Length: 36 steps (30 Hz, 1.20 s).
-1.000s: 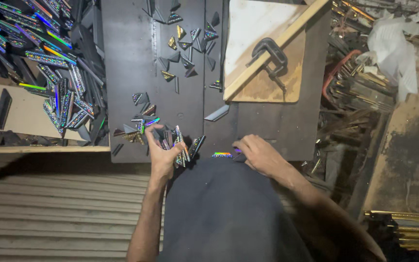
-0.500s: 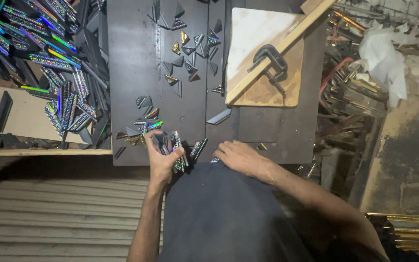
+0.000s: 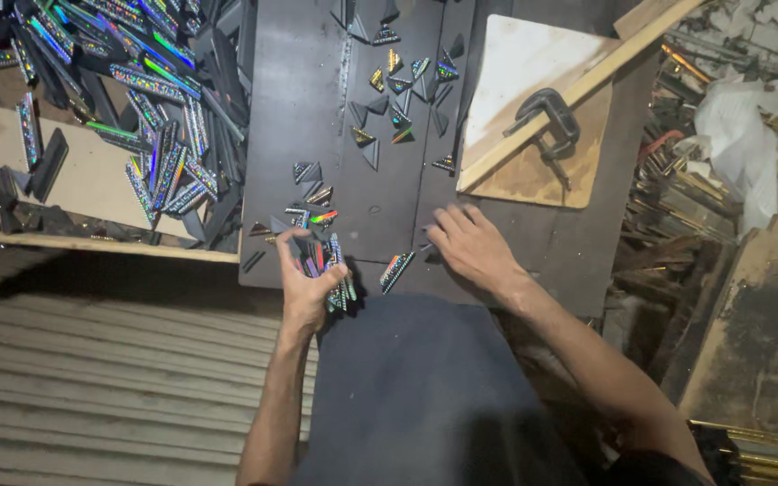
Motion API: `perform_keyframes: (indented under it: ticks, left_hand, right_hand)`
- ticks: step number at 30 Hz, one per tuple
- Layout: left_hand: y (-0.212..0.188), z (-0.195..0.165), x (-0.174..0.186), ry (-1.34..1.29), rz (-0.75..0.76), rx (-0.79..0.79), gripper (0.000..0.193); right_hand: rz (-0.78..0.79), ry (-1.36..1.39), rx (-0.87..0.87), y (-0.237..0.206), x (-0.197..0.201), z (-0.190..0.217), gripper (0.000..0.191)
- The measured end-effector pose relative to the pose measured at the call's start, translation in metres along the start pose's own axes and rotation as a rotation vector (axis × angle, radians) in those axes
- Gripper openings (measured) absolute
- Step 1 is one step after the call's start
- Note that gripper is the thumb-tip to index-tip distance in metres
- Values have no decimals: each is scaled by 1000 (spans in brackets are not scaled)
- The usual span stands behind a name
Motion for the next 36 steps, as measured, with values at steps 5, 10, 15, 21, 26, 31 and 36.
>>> perform_keyframes:
  ticks: [5, 10, 15, 21, 26, 31, 36]
  left_hand:
    - [-5, 3, 11, -53, -13, -20, 71]
    - [-14, 16, 34, -119, -103, -7, 68]
    - [-25, 22, 47, -18, -133, -7, 68]
    - [-21, 25, 23, 0, -9, 4, 62]
    - [0, 23, -22, 31, 146, 34, 55]
    - [14, 49, -108, 82, 219, 204, 57]
    - [7, 110, -261, 134, 429, 410, 59]
  right_hand:
    - [48, 271, -10, -10, -7, -2, 32]
    - [216, 479, 159, 0, -22, 62, 45]
    - [-153, 159, 167, -2, -5, 73, 39]
    - [10, 220, 177, -20, -24, 63, 27]
    - [-264, 619, -175, -76, 13, 9, 25]
    - [-1124, 1221, -939, -248, 17, -119, 32]
    - [-1523, 1555, -1496, -395, -63, -213, 31]
Point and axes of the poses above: each hand's wrist, its own y-axis towards the middle knuckle, its own x-axis out of the back of the hand, z = x × y, the point moved 10 cm from there along y, towards the middle knuckle, and after that the axes turned 5 degrees about z, right-handed, at the moved point
